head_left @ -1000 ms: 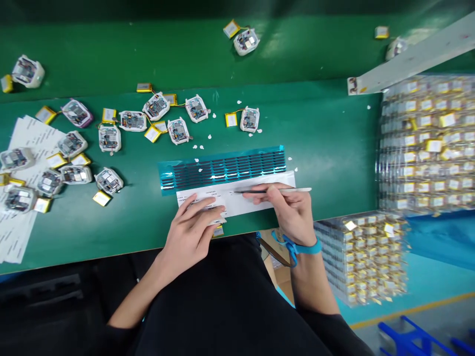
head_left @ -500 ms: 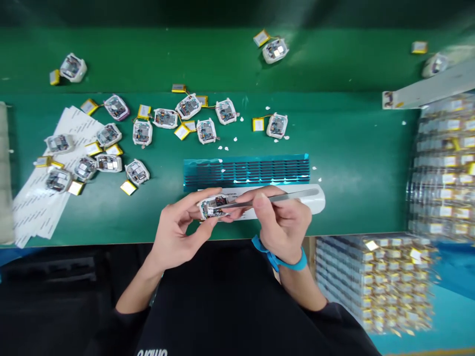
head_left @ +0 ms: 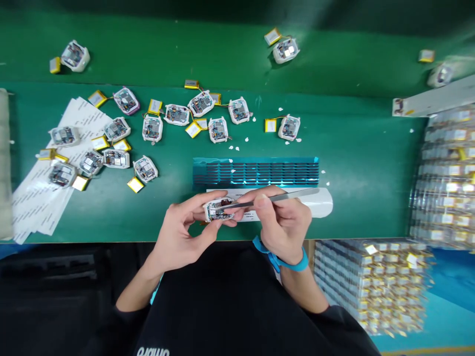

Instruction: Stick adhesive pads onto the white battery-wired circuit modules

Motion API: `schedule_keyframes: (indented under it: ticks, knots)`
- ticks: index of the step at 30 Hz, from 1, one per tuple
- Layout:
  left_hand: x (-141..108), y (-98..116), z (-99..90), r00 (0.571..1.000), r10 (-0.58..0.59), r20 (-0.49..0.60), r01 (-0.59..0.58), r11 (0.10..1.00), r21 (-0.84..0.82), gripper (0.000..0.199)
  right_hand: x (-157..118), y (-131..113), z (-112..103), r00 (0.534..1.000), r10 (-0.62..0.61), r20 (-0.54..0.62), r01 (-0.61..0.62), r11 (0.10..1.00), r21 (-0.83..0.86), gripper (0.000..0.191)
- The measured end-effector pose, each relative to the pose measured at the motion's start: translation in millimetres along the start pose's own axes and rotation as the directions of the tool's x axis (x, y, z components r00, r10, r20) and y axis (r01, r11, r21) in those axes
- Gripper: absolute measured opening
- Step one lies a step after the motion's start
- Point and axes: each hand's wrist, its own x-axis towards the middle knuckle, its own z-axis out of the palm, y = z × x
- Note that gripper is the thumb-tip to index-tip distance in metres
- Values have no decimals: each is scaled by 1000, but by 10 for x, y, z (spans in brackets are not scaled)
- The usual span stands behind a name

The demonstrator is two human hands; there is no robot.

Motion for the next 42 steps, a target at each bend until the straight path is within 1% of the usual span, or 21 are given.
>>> schedule_keyframes:
  ticks: [5, 8, 11, 13, 15, 17, 18, 20, 22, 25, 27, 28, 29, 31, 33, 36, 38, 39, 40, 41, 42]
  knots:
    - [-9, -4, -14, 1000, 26, -12, -26, 1000, 10, 37, 17, 8, 39, 1000, -8, 11, 7, 1000, 29, 24]
    - [-16, -38, -32, 1000, 16, -22, -16, 1000, 17, 38, 7, 10, 62, 1000, -4, 14, 4, 1000, -16, 25]
    - [-36, -91, -77, 998, -6, -57, 9, 998, 59, 30, 3, 14, 47, 999, -4, 54, 9, 997, -77, 25]
    - [-58, -124, -120, 999, -2, -51, 7, 995, 102, 26, 34, 27, -2, 992, -47, 117, 56, 995, -82, 24]
    - [-81, -151, -169, 999, 27, -45, -18, 980, 196, 25, 112, 54, -73, 977, -153, 149, 167, 982, -85, 23]
    - [-92, -177, -221, 991, 106, -83, -68, 926, 371, 26, 227, 95, -138, 948, -260, 183, 290, 944, -156, 22]
    - [-90, -193, -246, 980, 169, -104, -100, 876, 473, 25, 290, 120, -159, 932, -292, 216, 337, 917, -212, 22]
    - [-69, -236, -289, 954, 284, -92, -164, 755, 635, 23, 404, 176, -170, 902, -296, 314, 392, 867, -309, 21]
    - [-37, -289, -316, 940, 341, -27, -221, 664, 715, 22, 476, 237, -150, 882, -268, 387, 410, 841, -353, 20]
    - [1, -364, -317, 932, 359, 42, -256, 572, 779, 23, 490, 319, -106, 882, -249, 400, 409, 827, -385, 21]
    - [15, -396, -301, 926, 374, 49, -255, 526, 812, 23, 457, 362, -87, 879, -268, 395, 426, 814, -395, 22]
    - [22, -406, -293, 924, 379, 48, -251, 508, 824, 23, 438, 377, -82, 868, -286, 405, 450, 799, -399, 22]
    - [30, -414, -286, 923, 381, 47, -245, 490, 836, 22, 424, 386, -78, 849, -312, 425, 487, 774, -404, 23]
    - [54, -430, -282, 926, 374, 54, -232, 450, 863, 21, 424, 378, -80, 794, -389, 467, 588, 687, -427, 29]
    - [76, -447, -293, 930, 360, 67, -226, 420, 879, 20, 475, 319, -97, 762, -477, 438, 645, 612, -457, 38]
    - [63, -440, -318, 931, 358, 73, -234, 430, 872, 20, 626, 141, -158, 747, -596, 295, 656, 586, -477, 50]
    - [21, -362, -321, 913, 396, 97, -295, 477, 828, 21, 733, 15, -213, 714, -648, 266, 683, 559, -471, 54]
    - [5, -292, -315, 896, 429, 113, -351, 531, 771, 21, 780, -33, -241, 696, -664, 274, 699, 538, -471, 56]
    - [6, -201, -307, 880, 461, 113, -409, 613, 676, 20, 822, -63, -267, 681, -677, 279, 711, 519, -475, 56]
    - [34, -93, -300, 872, 483, 81, -447, 718, 533, 19, 857, -76, -289, 669, -690, 276, 718, 503, -481, 56]
    - [98, 24, -298, 880, 475, 17, -451, 822, 349, 18, 888, -71, -307, 660, -704, 263, 720, 492, -490, 56]
